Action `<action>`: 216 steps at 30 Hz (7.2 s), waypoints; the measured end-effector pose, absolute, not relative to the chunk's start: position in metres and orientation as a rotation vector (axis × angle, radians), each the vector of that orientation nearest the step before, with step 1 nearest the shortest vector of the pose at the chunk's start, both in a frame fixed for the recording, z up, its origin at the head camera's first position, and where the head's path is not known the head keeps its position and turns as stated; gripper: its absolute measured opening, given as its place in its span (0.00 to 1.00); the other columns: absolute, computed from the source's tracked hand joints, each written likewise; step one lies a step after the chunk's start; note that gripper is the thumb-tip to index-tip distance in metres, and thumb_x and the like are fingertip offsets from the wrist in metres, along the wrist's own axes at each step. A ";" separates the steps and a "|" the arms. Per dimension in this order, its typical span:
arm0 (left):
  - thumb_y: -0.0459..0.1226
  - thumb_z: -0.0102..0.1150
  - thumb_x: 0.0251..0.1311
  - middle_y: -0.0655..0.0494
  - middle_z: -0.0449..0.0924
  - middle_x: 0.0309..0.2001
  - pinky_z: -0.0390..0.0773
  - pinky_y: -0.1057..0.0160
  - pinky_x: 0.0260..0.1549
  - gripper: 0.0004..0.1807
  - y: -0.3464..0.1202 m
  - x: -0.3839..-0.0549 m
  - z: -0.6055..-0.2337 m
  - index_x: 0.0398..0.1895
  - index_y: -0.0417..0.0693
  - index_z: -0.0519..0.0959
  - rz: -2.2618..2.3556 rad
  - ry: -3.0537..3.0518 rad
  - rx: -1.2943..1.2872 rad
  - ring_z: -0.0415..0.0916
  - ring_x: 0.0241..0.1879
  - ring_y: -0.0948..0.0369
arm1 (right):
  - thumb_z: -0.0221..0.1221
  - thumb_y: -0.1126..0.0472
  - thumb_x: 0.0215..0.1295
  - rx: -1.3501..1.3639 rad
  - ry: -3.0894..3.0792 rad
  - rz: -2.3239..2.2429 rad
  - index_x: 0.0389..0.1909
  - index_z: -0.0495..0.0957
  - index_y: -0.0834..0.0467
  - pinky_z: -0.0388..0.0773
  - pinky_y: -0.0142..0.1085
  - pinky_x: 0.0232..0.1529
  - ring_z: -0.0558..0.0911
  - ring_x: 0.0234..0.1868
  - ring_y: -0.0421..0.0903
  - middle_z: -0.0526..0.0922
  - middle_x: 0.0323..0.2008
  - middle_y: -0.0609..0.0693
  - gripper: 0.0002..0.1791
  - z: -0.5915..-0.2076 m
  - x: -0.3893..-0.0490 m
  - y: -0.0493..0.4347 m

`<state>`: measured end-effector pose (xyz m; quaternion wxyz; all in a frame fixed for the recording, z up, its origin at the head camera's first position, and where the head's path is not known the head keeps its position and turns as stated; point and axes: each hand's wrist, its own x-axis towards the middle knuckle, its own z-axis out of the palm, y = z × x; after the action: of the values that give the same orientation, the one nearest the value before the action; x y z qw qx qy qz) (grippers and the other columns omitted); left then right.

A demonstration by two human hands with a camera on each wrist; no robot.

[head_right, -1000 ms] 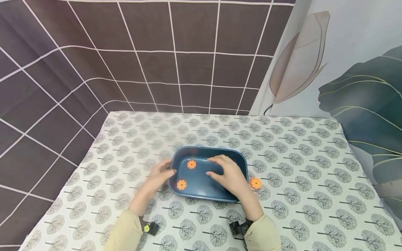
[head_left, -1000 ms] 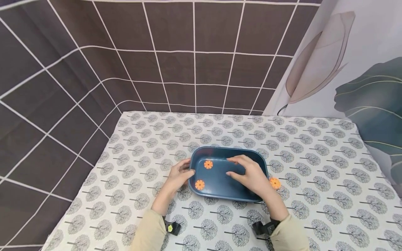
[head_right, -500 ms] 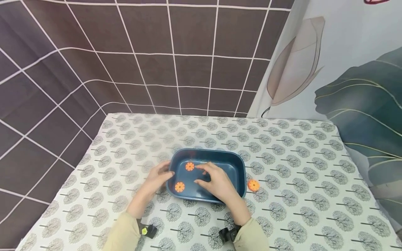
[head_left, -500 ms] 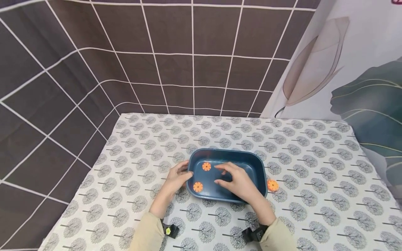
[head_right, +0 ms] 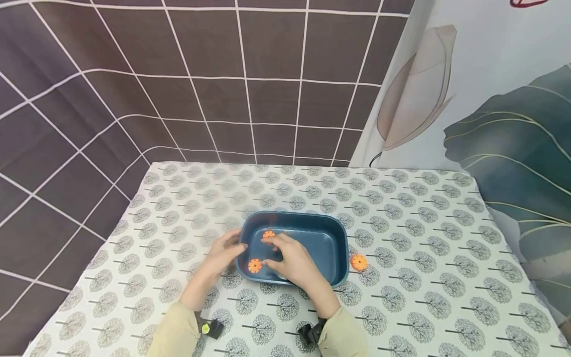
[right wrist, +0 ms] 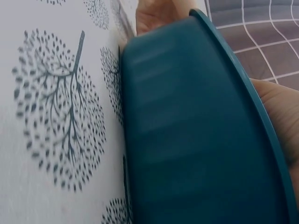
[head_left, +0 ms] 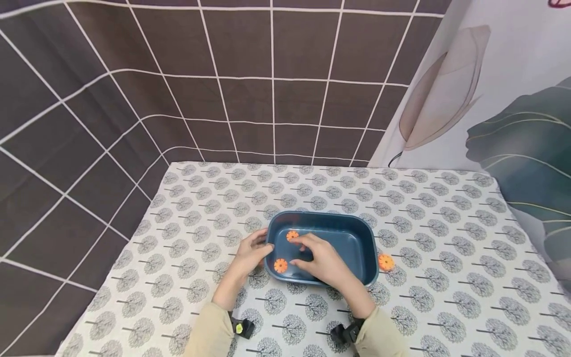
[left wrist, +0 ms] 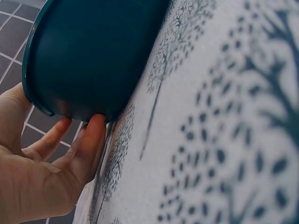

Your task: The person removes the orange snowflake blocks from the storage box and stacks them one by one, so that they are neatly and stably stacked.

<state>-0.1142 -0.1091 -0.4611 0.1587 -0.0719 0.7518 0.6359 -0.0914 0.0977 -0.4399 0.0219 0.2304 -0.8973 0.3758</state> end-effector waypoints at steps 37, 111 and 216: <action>0.36 0.58 0.54 0.43 0.69 0.61 0.81 0.62 0.38 0.31 -0.110 -0.116 -0.457 0.64 0.48 0.67 1.851 2.107 -0.186 0.72 0.54 0.52 | 0.68 0.67 0.47 0.861 -3.142 0.937 0.46 0.80 0.60 0.76 0.45 0.52 0.77 0.50 0.51 0.78 0.48 0.53 0.21 -0.446 -0.108 0.058; 0.32 0.56 0.54 0.40 0.69 0.61 0.81 0.58 0.39 0.31 -0.106 -0.106 -0.427 0.64 0.42 0.66 1.844 2.086 -0.193 0.75 0.50 0.53 | 0.69 0.60 0.45 1.132 -3.084 0.796 0.40 0.84 0.60 0.80 0.32 0.42 0.81 0.39 0.45 0.83 0.38 0.50 0.18 -0.449 -0.112 0.062; 0.34 0.59 0.51 0.46 0.70 0.60 0.82 0.61 0.37 0.31 -0.108 -0.117 -0.463 0.63 0.51 0.69 1.851 2.117 -0.235 0.73 0.53 0.51 | 0.71 0.67 0.38 0.718 -2.548 0.886 0.41 0.81 0.63 0.78 0.24 0.29 0.77 0.28 0.36 0.83 0.35 0.47 0.23 -0.426 -0.063 0.259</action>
<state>-0.1168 -0.1079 -0.4628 0.1594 -0.0822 0.7406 0.6475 -0.0630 0.2592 -0.4263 0.1739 0.2534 -0.8988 0.3126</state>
